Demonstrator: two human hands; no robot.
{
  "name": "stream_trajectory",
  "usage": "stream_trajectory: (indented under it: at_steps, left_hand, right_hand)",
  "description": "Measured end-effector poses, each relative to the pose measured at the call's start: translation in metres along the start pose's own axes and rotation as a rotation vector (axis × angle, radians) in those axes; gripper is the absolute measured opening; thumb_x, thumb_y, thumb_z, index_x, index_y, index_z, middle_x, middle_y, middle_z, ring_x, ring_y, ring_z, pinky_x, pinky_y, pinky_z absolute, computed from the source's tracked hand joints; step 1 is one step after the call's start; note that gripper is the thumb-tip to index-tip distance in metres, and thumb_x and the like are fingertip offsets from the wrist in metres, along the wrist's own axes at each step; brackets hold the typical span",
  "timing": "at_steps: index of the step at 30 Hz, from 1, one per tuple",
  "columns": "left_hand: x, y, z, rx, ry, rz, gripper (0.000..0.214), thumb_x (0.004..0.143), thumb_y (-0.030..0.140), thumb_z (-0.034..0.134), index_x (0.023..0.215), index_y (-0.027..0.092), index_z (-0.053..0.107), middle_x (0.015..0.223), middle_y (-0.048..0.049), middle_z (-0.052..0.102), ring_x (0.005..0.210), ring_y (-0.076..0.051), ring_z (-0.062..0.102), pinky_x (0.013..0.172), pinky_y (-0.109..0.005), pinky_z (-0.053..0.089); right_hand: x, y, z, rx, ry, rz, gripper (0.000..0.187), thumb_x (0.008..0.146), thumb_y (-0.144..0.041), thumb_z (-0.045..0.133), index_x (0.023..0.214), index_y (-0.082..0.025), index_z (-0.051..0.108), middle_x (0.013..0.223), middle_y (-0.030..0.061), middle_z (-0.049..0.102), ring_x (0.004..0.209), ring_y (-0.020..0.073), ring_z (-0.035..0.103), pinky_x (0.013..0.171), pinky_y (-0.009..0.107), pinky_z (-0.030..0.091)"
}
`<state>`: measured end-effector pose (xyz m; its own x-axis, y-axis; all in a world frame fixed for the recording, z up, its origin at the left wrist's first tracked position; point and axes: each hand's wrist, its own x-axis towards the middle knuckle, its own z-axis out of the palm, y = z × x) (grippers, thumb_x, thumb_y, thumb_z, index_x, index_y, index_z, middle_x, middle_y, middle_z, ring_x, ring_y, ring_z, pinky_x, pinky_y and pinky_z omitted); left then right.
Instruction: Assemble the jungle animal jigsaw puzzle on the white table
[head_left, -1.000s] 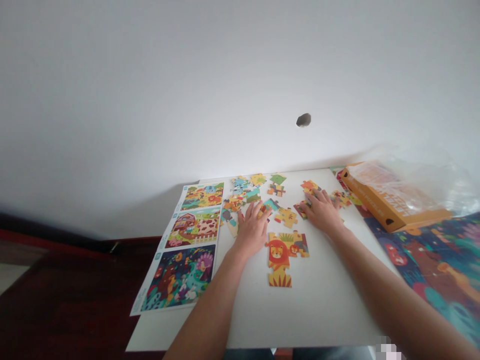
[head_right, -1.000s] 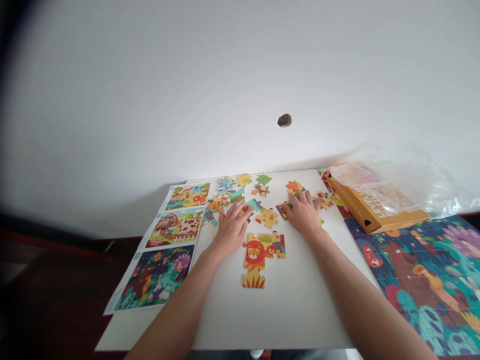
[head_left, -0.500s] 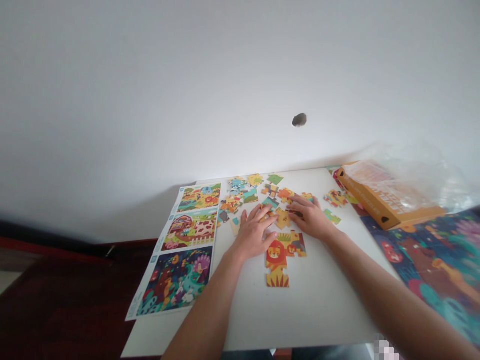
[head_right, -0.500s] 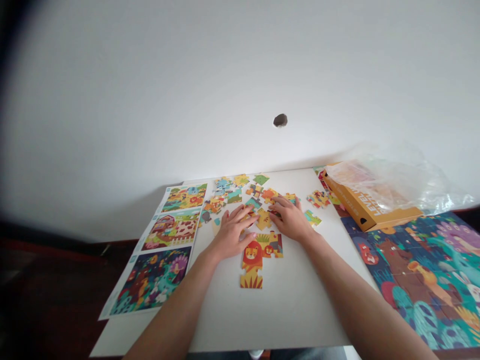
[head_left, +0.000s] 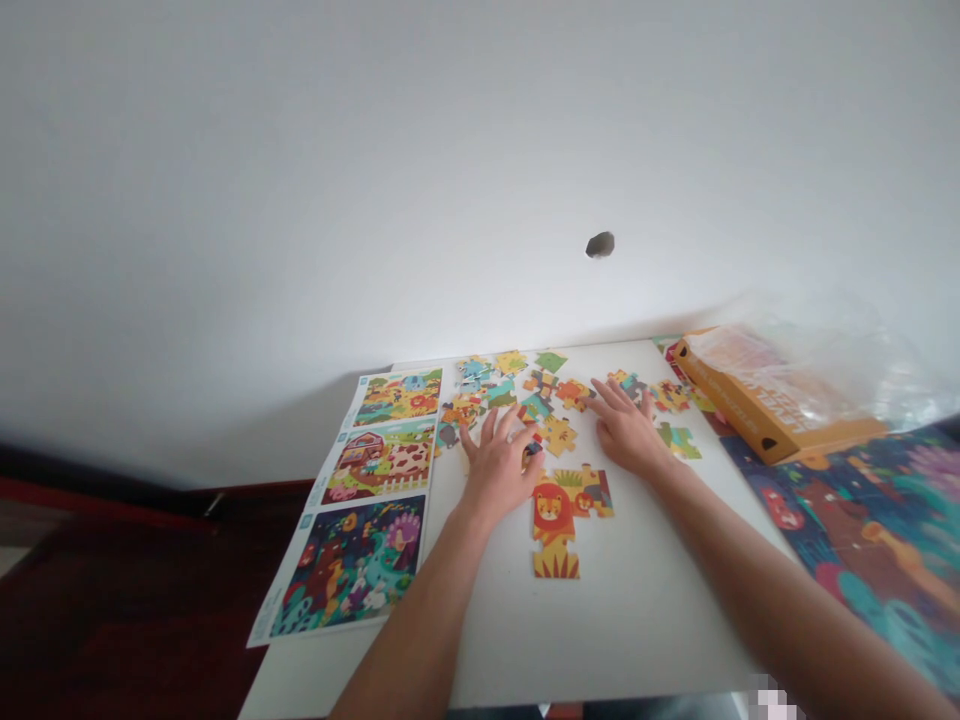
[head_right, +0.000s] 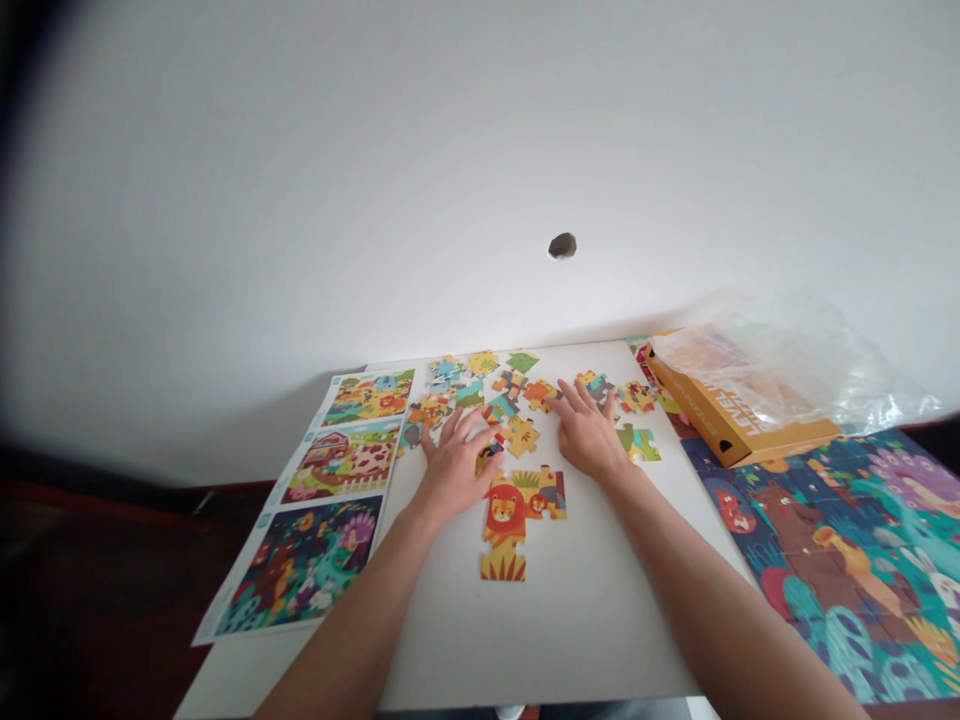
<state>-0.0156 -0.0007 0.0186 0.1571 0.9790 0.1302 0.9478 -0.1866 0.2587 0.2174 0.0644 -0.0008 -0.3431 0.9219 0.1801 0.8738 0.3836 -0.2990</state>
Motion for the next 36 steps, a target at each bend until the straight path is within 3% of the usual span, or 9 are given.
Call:
stream_trajectory:
  at_steps: [3,6,10,15,19,24,28,31,36]
  left_hand:
    - [-0.001,-0.005,0.003,0.042,0.044,-0.134,0.048,0.088,0.034,0.059,0.136,0.035,0.056,0.160,-0.0056,0.032,0.148,-0.041,0.020,0.114,-0.075,0.010]
    - [0.003,-0.012,0.009,0.029,0.025,-0.240,0.050,0.091,0.036,0.054,0.140,0.031,0.053,0.161,-0.0112,0.028,0.148,-0.044,0.020,0.108,-0.080,0.020]
    - [0.009,-0.017,0.014,0.011,0.035,-0.256,0.045,0.094,0.033,0.049,0.138,0.027,0.055,0.160,-0.0128,0.031,0.147,-0.041,0.025,0.107,-0.078,0.024]
    - [0.013,-0.019,0.014,-0.056,0.104,-0.189,0.040,0.092,0.025,0.052,0.130,0.025,0.061,0.155,-0.0114,0.040,0.145,-0.033,0.034,0.115,-0.065,0.028]
    - [0.012,-0.021,0.013,-0.108,0.106,-0.119,0.040,0.090,0.027,0.054,0.130,0.026,0.062,0.152,-0.0104,0.043,0.143,-0.032,0.037,0.116,-0.064,0.027]
    - [0.008,-0.018,0.006,-0.135,0.032,-0.018,0.047,0.087,0.031,0.059,0.134,0.032,0.060,0.157,-0.0066,0.038,0.146,-0.034,0.030,0.117,-0.067,0.019]
    - [0.002,-0.009,-0.005,-0.185,-0.087,0.204,0.045,0.088,0.027,0.059,0.131,0.041,0.061,0.158,0.0026,0.037,0.149,-0.032,0.026,0.118,-0.068,0.009]
    - [-0.001,-0.003,-0.009,-0.208,-0.184,0.310,0.041,0.091,0.025,0.056,0.127,0.042,0.063,0.152,0.0040,0.046,0.148,-0.029,0.028,0.120,-0.067,0.007]
    - [0.000,-0.003,-0.006,-0.182,-0.200,0.252,0.039,0.092,0.031,0.057,0.130,0.037,0.062,0.154,0.0005,0.045,0.149,-0.032,0.026,0.119,-0.069,0.010]
  right_hand:
    - [0.000,-0.005,-0.001,0.004,-0.025,-0.024,0.036,0.096,-0.029,0.044,0.128,-0.027,0.062,0.149,0.0092,0.049,0.144,0.0384,0.031,0.107,0.079,0.012]
    - [0.001,-0.006,-0.001,0.027,0.040,0.025,0.024,0.096,-0.038,0.050,0.101,-0.025,0.069,0.135,0.0096,0.060,0.136,0.0353,0.042,0.111,0.075,0.012]
    - [0.002,0.001,0.001,0.081,0.091,0.064,0.025,0.093,-0.042,0.057,0.083,-0.021,0.064,0.126,0.0105,0.063,0.122,0.0328,0.052,0.110,0.073,0.014]
    - [0.004,0.004,0.005,0.081,0.074,0.060,0.014,0.091,-0.033,0.058,0.098,-0.023,0.065,0.117,0.0106,0.067,0.114,0.0333,0.054,0.108,0.071,0.016]
    - [0.005,0.004,0.009,0.038,0.072,0.074,0.031,0.088,-0.024,0.056,0.119,-0.023,0.060,0.120,0.0121,0.065,0.117,0.0353,0.051,0.109,0.068,0.016]
    - [0.003,0.005,0.007,0.042,0.065,0.094,0.049,0.082,-0.021,0.057,0.130,-0.023,0.052,0.118,0.0119,0.063,0.115,0.0343,0.051,0.109,0.064,0.019]
    - [0.001,0.006,-0.003,0.055,0.100,0.057,0.059,0.077,-0.021,0.061,0.135,-0.022,0.050,0.114,0.0122,0.060,0.111,0.0318,0.053,0.103,0.053,0.031]
    - [0.000,0.007,-0.010,0.111,0.070,-0.020,0.049,0.082,-0.022,0.056,0.132,-0.024,0.054,0.105,0.0098,0.061,0.102,0.0265,0.057,0.095,0.043,0.038]
    - [-0.003,0.001,-0.014,0.218,0.087,-0.058,0.020,0.093,-0.030,0.048,0.096,-0.020,0.066,0.088,0.0064,0.065,0.084,0.0208,0.059,0.079,0.032,0.042]
